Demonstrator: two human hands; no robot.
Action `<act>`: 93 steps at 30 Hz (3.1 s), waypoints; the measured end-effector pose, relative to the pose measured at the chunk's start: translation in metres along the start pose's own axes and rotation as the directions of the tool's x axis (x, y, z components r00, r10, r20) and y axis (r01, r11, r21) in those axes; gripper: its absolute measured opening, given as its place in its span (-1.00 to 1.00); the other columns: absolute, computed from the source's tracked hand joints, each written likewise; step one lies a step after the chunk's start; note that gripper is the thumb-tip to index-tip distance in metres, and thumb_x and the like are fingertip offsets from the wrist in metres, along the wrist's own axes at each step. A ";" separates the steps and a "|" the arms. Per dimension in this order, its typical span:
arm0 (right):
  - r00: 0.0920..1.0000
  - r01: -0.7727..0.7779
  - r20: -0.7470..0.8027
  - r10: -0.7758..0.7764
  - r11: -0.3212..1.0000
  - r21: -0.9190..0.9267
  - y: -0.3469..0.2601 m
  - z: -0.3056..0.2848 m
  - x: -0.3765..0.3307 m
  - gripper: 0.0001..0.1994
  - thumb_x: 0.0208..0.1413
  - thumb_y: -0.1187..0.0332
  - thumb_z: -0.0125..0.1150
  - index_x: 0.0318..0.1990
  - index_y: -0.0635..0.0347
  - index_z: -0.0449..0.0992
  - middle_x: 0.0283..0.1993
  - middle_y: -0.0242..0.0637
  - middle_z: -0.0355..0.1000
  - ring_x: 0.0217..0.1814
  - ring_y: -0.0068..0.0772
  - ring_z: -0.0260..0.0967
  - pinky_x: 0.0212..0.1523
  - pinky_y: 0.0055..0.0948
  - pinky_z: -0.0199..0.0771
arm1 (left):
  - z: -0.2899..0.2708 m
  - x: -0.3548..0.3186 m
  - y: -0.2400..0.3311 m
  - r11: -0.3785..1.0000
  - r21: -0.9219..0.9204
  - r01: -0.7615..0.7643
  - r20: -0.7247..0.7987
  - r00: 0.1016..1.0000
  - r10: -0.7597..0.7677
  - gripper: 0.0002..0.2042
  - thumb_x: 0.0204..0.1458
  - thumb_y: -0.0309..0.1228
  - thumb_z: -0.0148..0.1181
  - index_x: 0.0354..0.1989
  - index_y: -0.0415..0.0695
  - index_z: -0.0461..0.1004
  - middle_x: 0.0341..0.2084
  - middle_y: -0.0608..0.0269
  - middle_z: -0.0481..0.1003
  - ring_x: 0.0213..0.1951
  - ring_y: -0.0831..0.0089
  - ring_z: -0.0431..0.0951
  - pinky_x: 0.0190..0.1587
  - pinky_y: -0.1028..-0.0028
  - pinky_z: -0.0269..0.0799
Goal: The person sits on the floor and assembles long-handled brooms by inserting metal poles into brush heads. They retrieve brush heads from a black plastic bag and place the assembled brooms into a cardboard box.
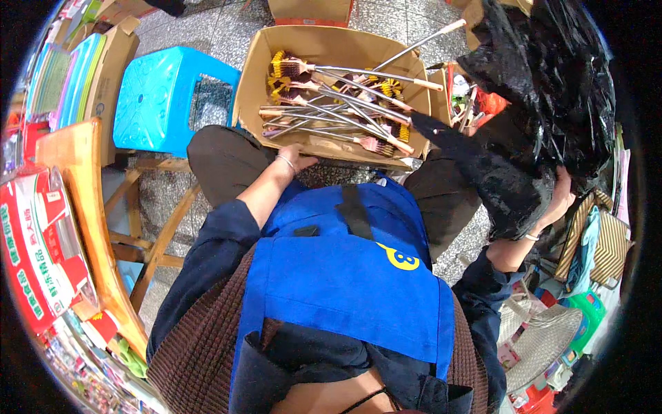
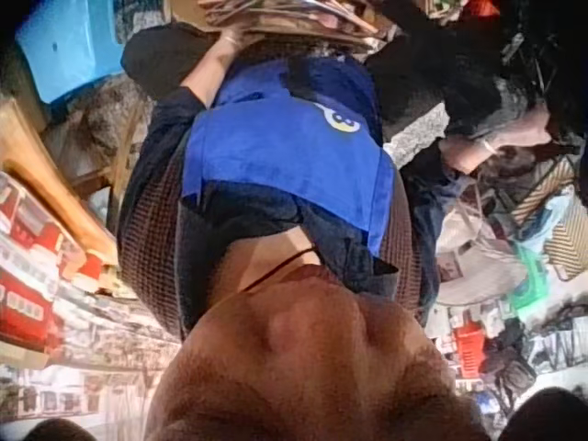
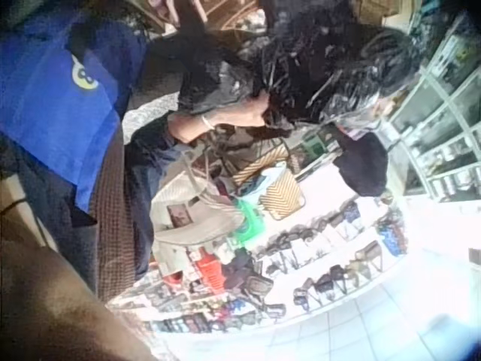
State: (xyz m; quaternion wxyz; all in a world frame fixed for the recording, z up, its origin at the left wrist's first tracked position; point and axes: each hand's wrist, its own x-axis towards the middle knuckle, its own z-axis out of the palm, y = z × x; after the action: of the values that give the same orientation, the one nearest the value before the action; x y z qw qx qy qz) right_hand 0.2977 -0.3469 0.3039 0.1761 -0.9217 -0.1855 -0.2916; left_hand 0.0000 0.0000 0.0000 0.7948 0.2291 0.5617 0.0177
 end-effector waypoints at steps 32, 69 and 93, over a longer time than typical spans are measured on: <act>0.532 -0.215 0.634 -0.562 0.634 0.742 -0.212 0.054 -0.156 -0.70 -0.20 0.27 0.22 -0.28 0.21 0.47 -0.40 -0.06 0.45 -0.37 -0.06 0.42 -0.34 -0.28 0.41 | 0.002 -0.211 0.020 0.916 0.292 -0.274 0.421 0.897 0.135 -0.52 -0.12 -0.56 0.04 0.07 -0.29 0.21 -0.09 0.17 0.37 -0.05 0.45 0.36 0.02 0.48 0.24; 0.855 -0.515 0.512 0.085 0.017 0.857 -0.094 0.040 0.037 -0.81 -0.12 0.50 0.19 -0.28 0.31 0.53 -0.33 -0.34 0.47 -0.28 -0.57 0.36 -0.17 -0.59 0.35 | 0.163 -0.174 0.146 0.931 -0.194 -0.308 0.833 0.450 0.322 -0.60 0.13 -0.15 -0.11 0.02 -0.18 0.32 -0.02 0.11 0.37 -0.02 0.25 0.39 0.08 0.27 0.29; 0.613 -0.790 0.383 0.691 0.534 0.301 0.202 0.212 -0.140 -0.81 -0.27 0.42 0.24 -0.39 0.20 0.58 -0.39 -0.20 0.52 -0.33 -0.36 0.47 -0.19 -0.47 0.41 | 0.299 0.024 0.018 0.768 0.542 -0.341 0.431 0.897 0.094 -0.85 -0.02 -0.65 -0.06 -0.25 -0.29 0.33 -0.46 0.12 0.47 -0.49 0.45 0.47 -0.36 0.45 0.50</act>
State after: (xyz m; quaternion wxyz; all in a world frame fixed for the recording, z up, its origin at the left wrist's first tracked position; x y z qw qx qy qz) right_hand 0.3809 -0.4640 0.0126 0.4658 -0.8720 0.1462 -0.0358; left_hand 0.2823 -0.0803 0.0642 0.7646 0.5345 0.3417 -0.1132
